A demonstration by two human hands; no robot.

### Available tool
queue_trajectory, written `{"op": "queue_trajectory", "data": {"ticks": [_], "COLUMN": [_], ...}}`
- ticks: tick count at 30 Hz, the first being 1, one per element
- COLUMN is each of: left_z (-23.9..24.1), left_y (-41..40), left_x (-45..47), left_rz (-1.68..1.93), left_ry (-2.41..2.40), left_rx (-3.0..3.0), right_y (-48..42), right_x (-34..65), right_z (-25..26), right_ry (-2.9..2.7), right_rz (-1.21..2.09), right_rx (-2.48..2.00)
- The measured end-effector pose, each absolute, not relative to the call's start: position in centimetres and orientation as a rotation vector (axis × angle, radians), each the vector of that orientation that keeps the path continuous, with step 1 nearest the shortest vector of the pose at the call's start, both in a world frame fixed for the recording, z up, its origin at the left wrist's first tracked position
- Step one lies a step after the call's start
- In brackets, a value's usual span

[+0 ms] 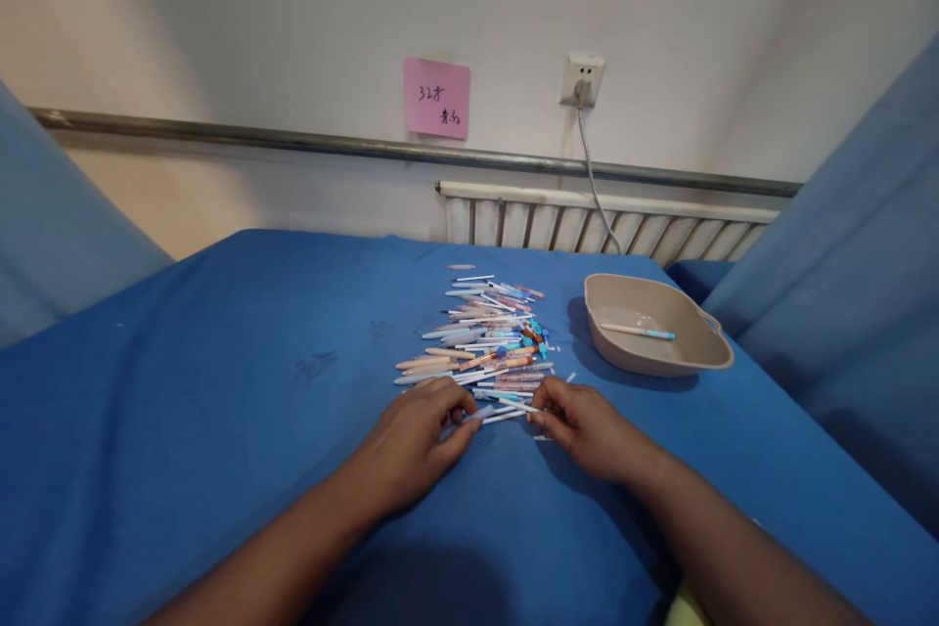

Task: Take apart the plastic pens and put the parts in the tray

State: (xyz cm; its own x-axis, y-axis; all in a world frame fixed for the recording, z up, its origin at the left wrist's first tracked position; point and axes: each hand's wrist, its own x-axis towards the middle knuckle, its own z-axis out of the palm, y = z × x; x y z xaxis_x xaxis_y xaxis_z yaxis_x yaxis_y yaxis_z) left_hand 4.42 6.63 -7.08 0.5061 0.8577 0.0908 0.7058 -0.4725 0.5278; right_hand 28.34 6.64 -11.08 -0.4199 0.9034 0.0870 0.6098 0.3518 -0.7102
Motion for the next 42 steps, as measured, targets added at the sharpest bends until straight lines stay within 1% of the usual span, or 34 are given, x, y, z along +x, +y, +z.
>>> {"op": "queue_trajectory", "data": {"ticks": [6,10,13,15,22,34,37,42], "left_z": [-7.1,-7.7,-8.2,-8.3,-8.9,-8.8,-8.3,-7.1], "left_y": [7.2,7.4,7.2,7.1,7.1,6.9,7.2,7.8], "left_x": [4.6,4.9,5.2,5.4,5.6,5.3,4.9,4.2], "left_rz": [0.762,0.826,0.902,0.919,0.766,0.635,0.672,0.867], "left_ry": [1.24,1.215,1.183,1.191,1.195,1.307,1.358,1.357], "left_rx": [1.971,1.616,1.474,1.46,1.622,1.772,1.75,1.566], "right_y": [6.7,6.6,6.5,6.5,6.3,6.4,6.6,7.2], "right_x": [27.6,27.0,26.8,26.8,27.0,27.8,28.5,29.1], "right_z": [-11.6,-11.8,-11.7,-11.5,-11.3,-10.6,-10.8,-11.4], "right_ry": [-2.041,-2.015,-2.036,-2.046,-2.087,-2.187,-2.205,-2.194], "right_rz": [0.94,0.957,0.949,0.941,0.917,0.884,0.888,0.87], "right_rx": [-1.27,-1.226,-1.203,-1.195,-1.136,-1.127,-1.182,-1.22]}}
